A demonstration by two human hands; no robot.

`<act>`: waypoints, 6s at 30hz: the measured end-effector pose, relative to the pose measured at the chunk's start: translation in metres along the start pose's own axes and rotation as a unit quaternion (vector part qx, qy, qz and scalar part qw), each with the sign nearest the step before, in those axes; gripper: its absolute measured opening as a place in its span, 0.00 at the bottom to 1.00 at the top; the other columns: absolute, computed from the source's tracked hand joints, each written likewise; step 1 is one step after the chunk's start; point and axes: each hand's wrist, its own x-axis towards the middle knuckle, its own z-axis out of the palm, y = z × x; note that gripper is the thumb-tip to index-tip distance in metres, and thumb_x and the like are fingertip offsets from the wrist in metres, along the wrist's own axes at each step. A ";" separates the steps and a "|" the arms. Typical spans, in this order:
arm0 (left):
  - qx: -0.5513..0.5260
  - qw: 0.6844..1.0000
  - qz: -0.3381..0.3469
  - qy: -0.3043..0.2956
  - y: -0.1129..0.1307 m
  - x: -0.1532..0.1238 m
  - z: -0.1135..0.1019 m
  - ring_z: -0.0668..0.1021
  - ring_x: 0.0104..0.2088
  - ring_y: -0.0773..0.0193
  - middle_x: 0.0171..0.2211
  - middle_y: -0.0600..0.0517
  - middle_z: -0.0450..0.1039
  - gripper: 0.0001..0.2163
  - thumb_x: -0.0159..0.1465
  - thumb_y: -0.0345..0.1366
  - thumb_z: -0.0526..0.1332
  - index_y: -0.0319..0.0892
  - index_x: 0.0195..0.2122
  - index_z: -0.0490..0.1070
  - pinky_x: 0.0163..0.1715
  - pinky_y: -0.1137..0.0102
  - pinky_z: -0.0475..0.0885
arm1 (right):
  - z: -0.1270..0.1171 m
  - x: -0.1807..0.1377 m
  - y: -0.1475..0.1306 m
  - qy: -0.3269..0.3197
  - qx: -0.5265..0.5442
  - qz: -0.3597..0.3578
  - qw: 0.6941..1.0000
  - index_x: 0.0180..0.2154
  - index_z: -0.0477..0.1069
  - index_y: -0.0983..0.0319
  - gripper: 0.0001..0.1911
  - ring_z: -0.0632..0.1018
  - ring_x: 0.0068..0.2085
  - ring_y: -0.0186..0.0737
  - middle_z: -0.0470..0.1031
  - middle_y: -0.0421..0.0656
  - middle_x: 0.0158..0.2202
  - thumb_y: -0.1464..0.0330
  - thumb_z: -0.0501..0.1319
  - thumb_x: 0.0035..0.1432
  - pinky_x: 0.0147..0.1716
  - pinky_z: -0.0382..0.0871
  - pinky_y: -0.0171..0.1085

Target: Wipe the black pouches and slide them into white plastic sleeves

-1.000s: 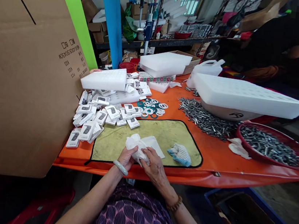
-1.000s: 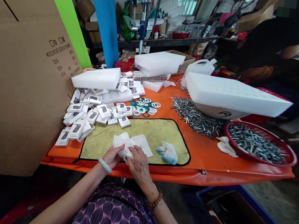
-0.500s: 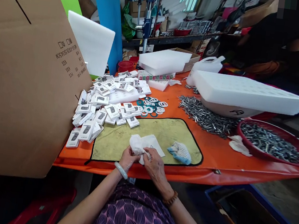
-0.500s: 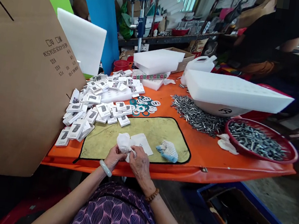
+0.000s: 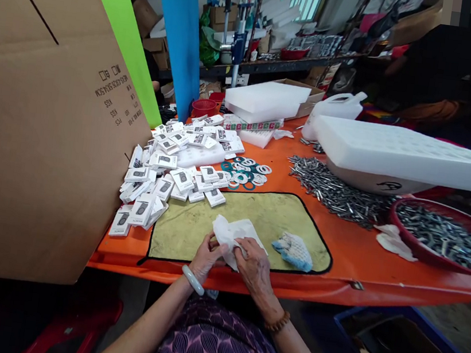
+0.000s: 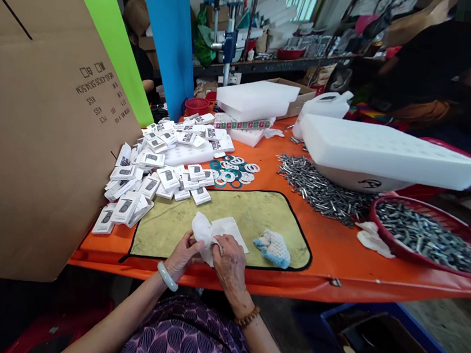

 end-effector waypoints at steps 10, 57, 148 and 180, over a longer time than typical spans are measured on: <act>-0.208 0.977 -0.002 0.048 0.001 0.022 0.006 0.80 0.37 0.53 0.35 0.42 0.79 0.23 0.55 0.53 0.64 0.35 0.38 0.74 0.40 0.64 0.73 | 0.019 -0.007 -0.011 0.046 0.033 -0.122 0.991 0.38 0.77 0.56 0.13 0.75 0.44 0.49 0.76 0.48 0.42 0.72 0.56 0.53 0.40 0.69 0.45; -0.232 0.958 -0.166 -0.029 0.013 0.023 0.012 0.81 0.34 0.60 0.34 0.44 0.79 0.12 0.66 0.34 0.56 0.31 0.45 0.71 0.48 0.66 0.72 | -0.015 -0.018 -0.017 0.044 0.095 -0.047 0.993 0.43 0.72 0.59 0.11 0.73 0.46 0.49 0.72 0.50 0.44 0.64 0.59 0.58 0.46 0.69 0.49; 0.236 0.964 0.117 -0.030 0.044 -0.030 -0.003 0.66 0.24 0.68 0.20 0.55 0.68 0.17 0.52 0.50 0.66 0.38 0.25 0.74 0.27 0.72 0.60 | -0.043 0.020 -0.022 -0.184 0.465 0.167 0.850 0.37 0.70 0.59 0.16 0.71 0.30 0.37 0.72 0.38 0.29 0.58 0.66 0.48 0.30 0.65 0.35; 0.073 0.992 -0.040 -0.095 0.027 -0.045 -0.007 0.59 0.19 0.76 0.17 0.61 0.57 0.25 0.44 0.54 0.71 0.40 0.20 0.60 0.21 0.76 0.54 | -0.041 -0.016 -0.047 -0.222 0.667 0.345 0.622 0.24 0.62 0.62 0.23 0.63 0.22 0.27 0.65 0.34 0.20 0.56 0.72 0.43 0.22 0.56 0.29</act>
